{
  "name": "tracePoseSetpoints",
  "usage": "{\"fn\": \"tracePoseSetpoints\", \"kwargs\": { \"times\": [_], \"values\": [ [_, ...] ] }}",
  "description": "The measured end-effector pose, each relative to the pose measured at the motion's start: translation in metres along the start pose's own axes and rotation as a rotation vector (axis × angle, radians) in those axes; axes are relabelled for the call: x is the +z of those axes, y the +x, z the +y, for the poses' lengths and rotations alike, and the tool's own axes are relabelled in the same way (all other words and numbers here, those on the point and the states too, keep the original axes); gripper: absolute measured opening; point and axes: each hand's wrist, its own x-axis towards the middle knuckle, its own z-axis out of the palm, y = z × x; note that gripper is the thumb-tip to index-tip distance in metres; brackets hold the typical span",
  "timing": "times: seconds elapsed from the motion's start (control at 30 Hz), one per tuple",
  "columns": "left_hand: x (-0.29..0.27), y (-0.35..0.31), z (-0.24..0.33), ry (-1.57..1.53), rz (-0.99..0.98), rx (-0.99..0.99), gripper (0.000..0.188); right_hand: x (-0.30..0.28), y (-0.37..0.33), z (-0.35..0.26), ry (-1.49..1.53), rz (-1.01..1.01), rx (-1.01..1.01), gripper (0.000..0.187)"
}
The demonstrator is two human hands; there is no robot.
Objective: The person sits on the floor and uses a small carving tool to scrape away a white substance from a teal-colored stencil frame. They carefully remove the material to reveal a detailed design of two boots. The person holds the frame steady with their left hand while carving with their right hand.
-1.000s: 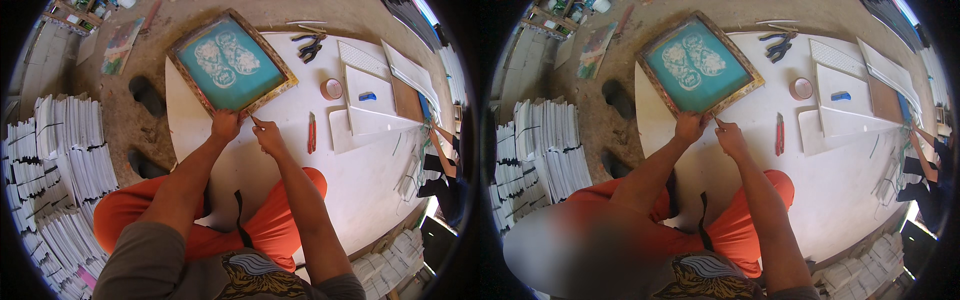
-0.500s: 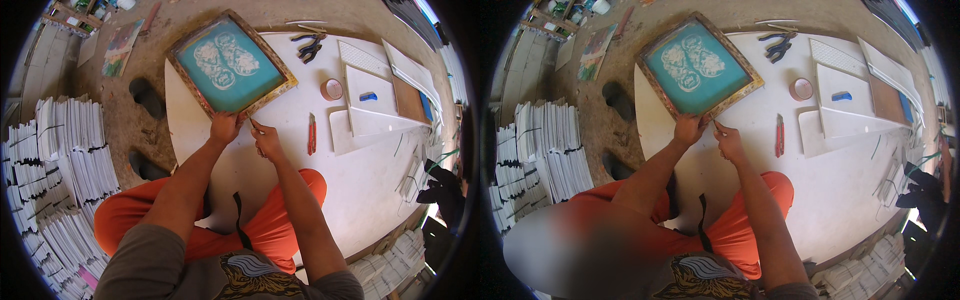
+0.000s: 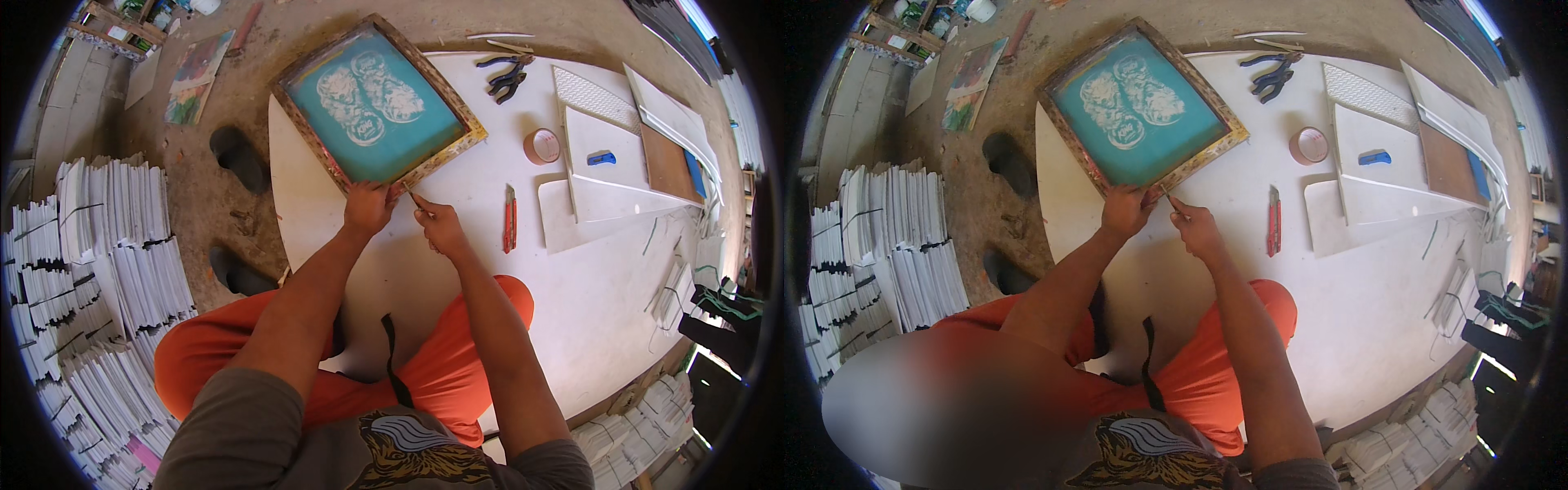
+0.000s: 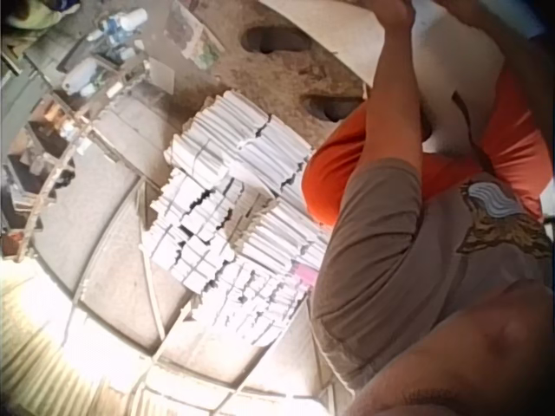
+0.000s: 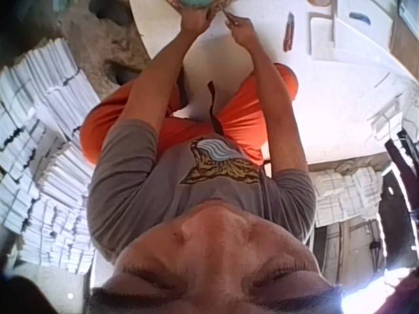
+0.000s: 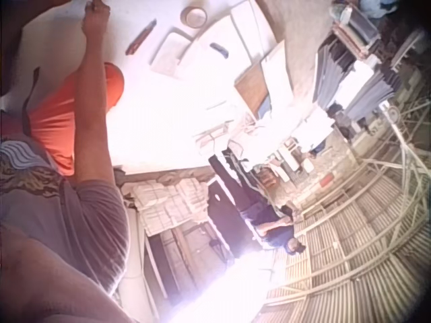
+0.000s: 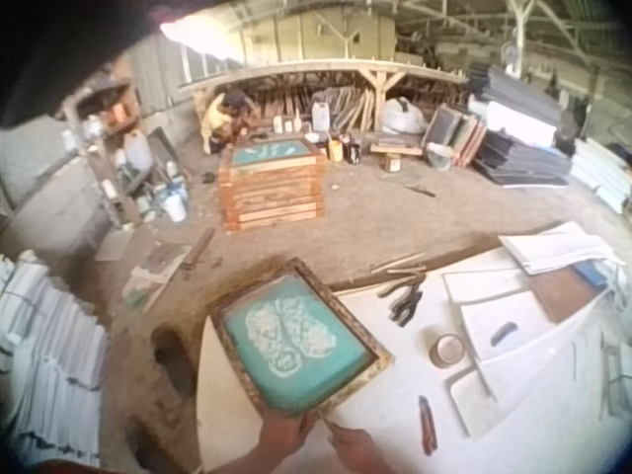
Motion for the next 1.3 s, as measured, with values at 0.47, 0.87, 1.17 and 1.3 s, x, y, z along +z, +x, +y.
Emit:
{"fn": "tracePoseSetpoints", "kwargs": {
  "times": [0.47, 0.87, 1.17, 1.3],
  "values": [
    [-0.004, 0.006, 0.000, -0.013, -0.093, -0.002, 0.030, -0.021, 0.002, 0.016, 0.965, -0.370, 0.432, 0.055],
    [0.000, 0.005, 0.004, 0.073, -0.096, -0.049, 0.026, -0.017, -0.029, -0.016, -0.337, 0.140, -0.035, 0.045],
    [-0.005, 0.009, 0.010, 0.114, -0.163, -0.075, 0.026, -0.016, -0.024, -0.010, -0.368, 0.136, -0.057, 0.045],
    [-0.007, 0.010, 0.010, 0.133, -0.177, -0.069, 0.024, -0.015, -0.025, -0.016, -0.398, 0.133, -0.024, 0.045]
  ]
}}
